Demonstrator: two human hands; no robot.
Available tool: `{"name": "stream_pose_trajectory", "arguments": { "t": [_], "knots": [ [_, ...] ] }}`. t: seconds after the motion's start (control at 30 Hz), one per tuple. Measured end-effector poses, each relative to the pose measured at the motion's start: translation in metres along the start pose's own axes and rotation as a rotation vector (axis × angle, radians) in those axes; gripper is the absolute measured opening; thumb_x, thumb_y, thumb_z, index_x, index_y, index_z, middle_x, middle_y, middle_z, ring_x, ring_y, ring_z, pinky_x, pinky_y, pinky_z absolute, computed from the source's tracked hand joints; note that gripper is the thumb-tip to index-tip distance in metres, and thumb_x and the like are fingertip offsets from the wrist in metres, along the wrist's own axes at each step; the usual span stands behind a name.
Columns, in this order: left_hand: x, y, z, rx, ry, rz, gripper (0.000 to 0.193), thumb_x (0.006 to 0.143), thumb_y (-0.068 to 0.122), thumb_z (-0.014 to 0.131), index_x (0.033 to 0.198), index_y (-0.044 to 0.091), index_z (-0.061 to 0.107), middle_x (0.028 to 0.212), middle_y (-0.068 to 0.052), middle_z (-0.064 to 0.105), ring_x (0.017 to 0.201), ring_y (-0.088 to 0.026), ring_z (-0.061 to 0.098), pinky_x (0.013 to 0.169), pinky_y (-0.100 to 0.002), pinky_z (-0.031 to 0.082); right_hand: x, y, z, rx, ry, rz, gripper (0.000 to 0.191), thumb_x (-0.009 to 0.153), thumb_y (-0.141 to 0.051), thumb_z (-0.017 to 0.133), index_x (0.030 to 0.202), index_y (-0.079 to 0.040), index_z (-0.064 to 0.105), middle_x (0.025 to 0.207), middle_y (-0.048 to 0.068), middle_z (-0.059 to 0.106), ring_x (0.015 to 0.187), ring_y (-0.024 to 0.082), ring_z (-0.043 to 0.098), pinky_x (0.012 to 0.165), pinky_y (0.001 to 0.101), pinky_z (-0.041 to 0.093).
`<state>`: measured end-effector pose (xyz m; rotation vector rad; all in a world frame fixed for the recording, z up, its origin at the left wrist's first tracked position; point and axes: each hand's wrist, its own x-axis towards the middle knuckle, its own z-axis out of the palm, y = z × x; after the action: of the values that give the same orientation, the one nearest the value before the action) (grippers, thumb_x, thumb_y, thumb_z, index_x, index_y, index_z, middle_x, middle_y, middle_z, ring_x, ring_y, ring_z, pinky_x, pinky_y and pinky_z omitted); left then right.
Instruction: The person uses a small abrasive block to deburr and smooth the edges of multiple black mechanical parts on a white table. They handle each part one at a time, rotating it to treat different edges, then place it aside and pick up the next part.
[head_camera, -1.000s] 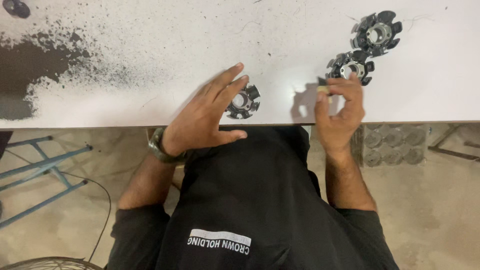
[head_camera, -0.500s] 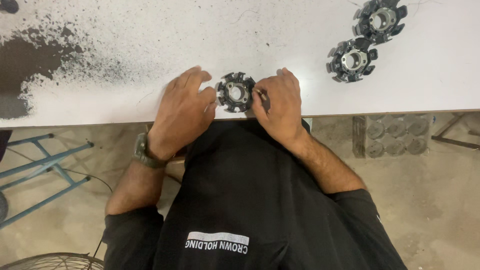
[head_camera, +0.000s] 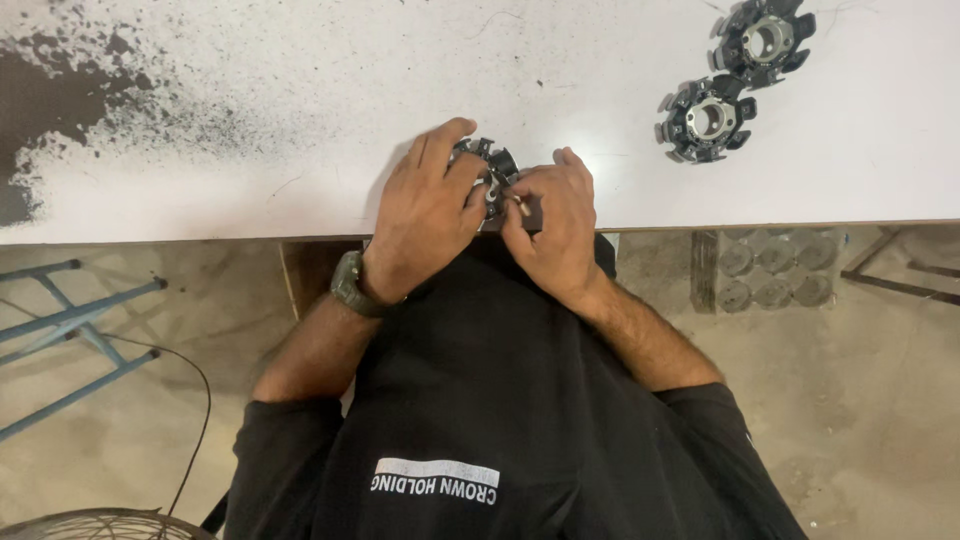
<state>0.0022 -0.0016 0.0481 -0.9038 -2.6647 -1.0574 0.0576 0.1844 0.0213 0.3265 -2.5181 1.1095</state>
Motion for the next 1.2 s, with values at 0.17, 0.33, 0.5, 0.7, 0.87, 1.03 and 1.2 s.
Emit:
{"name": "stream_pose_trajectory", "arguments": {
  "t": [0.17, 0.33, 0.5, 0.7, 0.87, 1.03, 1.2],
  "knots": [
    [-0.010, -0.002, 0.007, -0.032, 0.095, -0.047, 0.019, 0.092, 0.008, 0.079, 0.108, 0.006, 0.069, 0.138, -0.010, 0.058, 0.122, -0.031, 0.059, 0.099, -0.045, 0.050, 0.006, -0.005, -0.002, -0.078, 0.014, -0.049, 0.027, 0.087, 0.003, 0.077, 0.107, -0.006, 0.062, 0.103, 0.007, 0.067, 0.105, 0.031, 0.064, 0.120, 0.0570, 0.037],
    [-0.010, -0.005, 0.013, -0.056, 0.151, -0.039, 0.017, 0.088, 0.009, 0.080, 0.103, 0.008, 0.071, 0.137, -0.008, 0.059, 0.125, -0.030, 0.056, 0.103, -0.045, 0.046, 0.012, -0.008, -0.006, -0.096, -0.012, -0.068, 0.024, 0.086, 0.002, 0.078, 0.105, -0.007, 0.066, 0.099, 0.006, 0.068, 0.100, 0.029, 0.065, 0.120, 0.0553, 0.039],
    [-0.012, -0.002, 0.019, -0.070, 0.140, -0.044, 0.017, 0.084, 0.009, 0.079, 0.097, 0.009, 0.070, 0.134, -0.010, 0.059, 0.128, -0.032, 0.054, 0.106, -0.049, 0.043, 0.016, -0.005, -0.011, -0.055, -0.063, -0.008, 0.021, 0.086, -0.001, 0.078, 0.102, -0.008, 0.067, 0.095, 0.003, 0.068, 0.093, 0.025, 0.066, 0.119, 0.0547, 0.041],
    [-0.011, -0.002, 0.029, -0.087, 0.160, -0.100, 0.015, 0.090, 0.010, 0.079, 0.100, 0.009, 0.069, 0.137, -0.009, 0.060, 0.126, -0.030, 0.056, 0.106, -0.048, 0.043, 0.018, -0.003, -0.011, -0.045, -0.061, -0.020, 0.019, 0.087, -0.001, 0.078, 0.101, -0.008, 0.067, 0.095, 0.003, 0.069, 0.092, 0.025, 0.066, 0.119, 0.0548, 0.042],
    [-0.010, -0.002, 0.034, -0.072, 0.167, -0.119, 0.014, 0.086, 0.007, 0.078, 0.094, 0.007, 0.065, 0.132, -0.008, 0.060, 0.122, -0.030, 0.056, 0.105, -0.049, 0.041, 0.017, -0.002, -0.013, -0.037, -0.090, -0.014, 0.020, 0.087, 0.000, 0.078, 0.102, -0.008, 0.068, 0.094, 0.003, 0.069, 0.087, 0.023, 0.066, 0.120, 0.0560, 0.041],
    [-0.009, -0.003, 0.036, -0.057, 0.176, -0.114, 0.016, 0.083, 0.006, 0.077, 0.091, 0.007, 0.063, 0.130, -0.008, 0.060, 0.120, -0.030, 0.056, 0.100, -0.048, 0.041, 0.014, -0.002, -0.016, -0.003, -0.073, 0.010, 0.020, 0.089, -0.001, 0.078, 0.104, -0.008, 0.067, 0.099, 0.004, 0.071, 0.095, 0.024, 0.068, 0.124, 0.0555, 0.038],
    [-0.011, -0.006, 0.040, -0.035, 0.205, -0.097, 0.017, 0.082, 0.006, 0.076, 0.090, 0.007, 0.062, 0.130, -0.007, 0.059, 0.120, -0.029, 0.055, 0.101, -0.048, 0.041, 0.013, -0.003, -0.012, -0.089, -0.063, -0.061, 0.021, 0.089, 0.000, 0.080, 0.103, -0.010, 0.068, 0.099, 0.003, 0.070, 0.097, 0.024, 0.068, 0.125, 0.0547, 0.035]
  ]
}}
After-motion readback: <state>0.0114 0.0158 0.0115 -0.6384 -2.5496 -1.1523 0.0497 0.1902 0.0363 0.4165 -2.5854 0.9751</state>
